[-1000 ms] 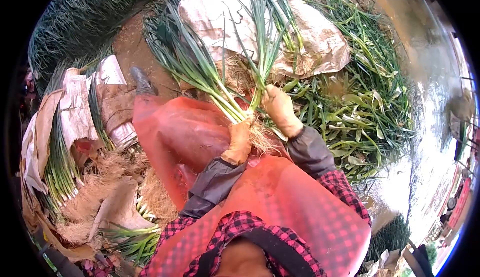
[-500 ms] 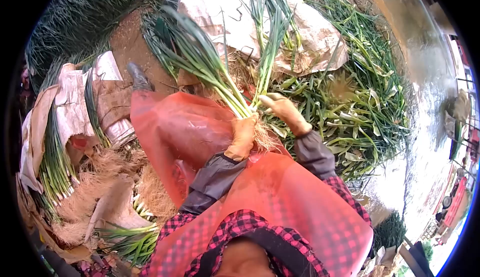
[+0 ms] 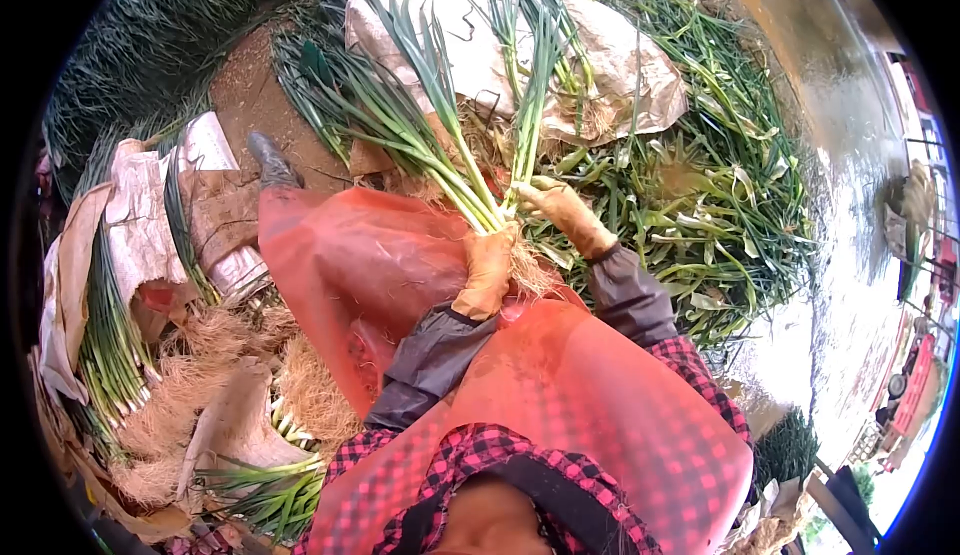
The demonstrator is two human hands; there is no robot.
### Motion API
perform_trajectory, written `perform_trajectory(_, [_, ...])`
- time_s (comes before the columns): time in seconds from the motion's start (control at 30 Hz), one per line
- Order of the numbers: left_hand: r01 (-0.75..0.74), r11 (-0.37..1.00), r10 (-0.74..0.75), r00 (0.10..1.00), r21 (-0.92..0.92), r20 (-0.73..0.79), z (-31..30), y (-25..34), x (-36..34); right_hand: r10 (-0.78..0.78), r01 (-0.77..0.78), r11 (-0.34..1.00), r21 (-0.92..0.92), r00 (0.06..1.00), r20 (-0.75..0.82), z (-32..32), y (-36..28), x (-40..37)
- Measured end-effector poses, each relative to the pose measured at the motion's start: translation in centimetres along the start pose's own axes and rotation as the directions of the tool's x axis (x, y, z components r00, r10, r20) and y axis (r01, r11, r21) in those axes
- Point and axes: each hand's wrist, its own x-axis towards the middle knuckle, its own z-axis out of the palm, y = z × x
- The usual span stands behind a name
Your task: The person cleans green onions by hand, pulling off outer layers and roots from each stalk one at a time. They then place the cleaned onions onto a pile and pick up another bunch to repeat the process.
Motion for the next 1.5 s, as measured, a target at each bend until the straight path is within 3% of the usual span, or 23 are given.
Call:
perform_trajectory(0.13, [0.097,0.991,-0.096,0.995,-0.087,0.021,-0.5,0.8,0.2,0.017,0.052,0.939,0.340,0.981,-0.195,2.3,-2.3,-0.7])
perform_trajectory(0.3, [0.197,0.968,-0.179,0.976,-0.155,0.122,-0.2,2.3,-1.0,0.046,0.012,0.950,0.312,0.983,-0.179,2.2,-3.4,-0.6])
perform_trajectory(0.4, [0.358,0.928,-0.326,0.914,-0.101,0.243,-1.0,2.0,-0.2,-0.041,0.113,0.968,0.222,0.951,-0.306,3.6,-2.3,-0.6])
perform_trajectory(0.43, [0.456,0.838,-0.349,0.870,-0.299,0.349,-1.0,2.3,-0.1,-0.216,0.147,0.962,-0.232,0.925,-0.313,3.3,-2.2,-1.3])
perform_trajectory(0.47, [0.548,0.695,-0.341,0.822,-0.466,0.457,-0.7,3.0,-0.1,-0.304,0.287,0.953,-0.102,0.889,-0.342,4.0,-3.5,-2.5])
perform_trajectory(0.53, [0.613,0.565,-0.409,0.789,-0.552,0.457,-0.5,3.5,0.0,-0.145,0.227,0.947,0.226,0.932,-0.332,3.4,-5.5,-4.9])
perform_trajectory(0.63, [0.671,0.473,-0.159,0.702,-0.570,0.694,-1.5,3.7,1.1,-0.226,0.296,0.954,0.050,0.818,-0.529,-0.3,-5.1,-6.7])
perform_trajectory(0.67, [0.673,0.474,-0.160,0.700,-0.568,0.696,-1.0,4.4,0.5,-0.066,0.198,0.969,0.146,0.782,-0.620,-1.3,-4.3,-6.6])
perform_trajectory(0.73, [0.690,0.378,-0.373,0.724,-0.617,0.581,-0.1,5.5,-0.5,-0.037,0.025,0.999,-0.031,0.860,-0.509,-2.0,-3.4,-5.3])
perform_trajectory(0.77, [0.758,0.335,-0.412,0.652,-0.560,0.636,-0.4,5.1,-0.6,0.129,-0.084,0.987,0.140,0.928,-0.351,-1.0,-5.1,-4.6])
perform_trajectory(0.8, [0.759,0.339,-0.415,0.650,-0.555,0.636,-0.5,4.4,-0.9,0.052,-0.018,0.982,0.187,0.983,-0.177,-0.7,-3.5,-3.2])
perform_trajectory(0.87, [0.476,0.848,-0.362,0.842,-0.233,0.400,-0.9,2.8,-1.5,0.173,-0.170,0.985,0.039,0.981,-0.085,0.7,-3.7,-0.4])
perform_trajectory(0.93, [0.469,0.855,-0.369,0.850,-0.220,0.377,-1.1,2.3,-1.3,0.071,-0.085,0.992,-0.092,0.988,-0.139,1.7,-2.9,0.5])
perform_trajectory(1.0, [0.404,0.903,-0.351,0.891,-0.149,0.288,-1.1,2.1,-1.2,0.117,-0.085,0.981,0.172,0.975,-0.188,2.4,-2.2,-0.2])
perform_trajectory(1.07, [0.419,0.892,-0.360,0.886,-0.173,0.291,-0.8,2.6,-1.2,-0.218,0.152,0.968,-0.201,0.905,-0.366,2.2,-1.8,-0.9])
perform_trajectory(1.1, [0.408,0.885,-0.341,0.895,-0.223,0.286,-0.8,2.7,-1.0,-0.118,0.169,0.982,0.089,0.902,-0.415,2.2,-1.7,-1.8])
perform_trajectory(1.13, [0.396,0.876,-0.323,0.905,-0.275,0.276,-0.8,2.6,-0.9,-0.116,0.167,0.982,0.090,0.902,-0.415,2.2,-2.8,-2.7])
perform_trajectory(1.2, [0.410,0.866,-0.350,0.906,-0.287,0.238,-0.8,1.8,-0.2,-0.355,0.182,0.894,-0.410,0.845,-0.399,2.4,-4.2,-4.6])
perform_trajectory(1.23, [0.448,0.819,-0.380,0.892,-0.358,0.247,-0.5,1.8,0.2,-0.349,0.328,0.937,-0.124,0.845,-0.404,3.7,-3.6,-4.5])
perform_trajectory(1.27, [0.481,0.766,-0.407,0.876,-0.426,0.258,-0.3,1.8,0.4,-0.473,0.324,0.824,-0.465,0.845,-0.250,4.0,-3.4,-5.0])
perform_trajectory(1.4, [0.541,0.683,-0.418,0.841,-0.490,0.345,-0.5,2.8,0.0,-0.201,0.196,0.980,-0.045,0.932,-0.301,1.8,-6.3,-5.6])
perform_trajectory(1.47, [0.584,0.637,-0.399,0.808,-0.503,0.433,-1.0,3.0,-0.4,-0.207,0.176,0.978,-0.111,0.782,-0.588,-2.6,-5.4,-5.5])
perform_trajectory(1.5, [0.670,0.553,-0.429,0.738,-0.495,0.521,-0.5,4.2,-0.8,-0.413,0.055,0.874,-0.483,0.607,-0.679,-4.6,-3.4,-5.3])
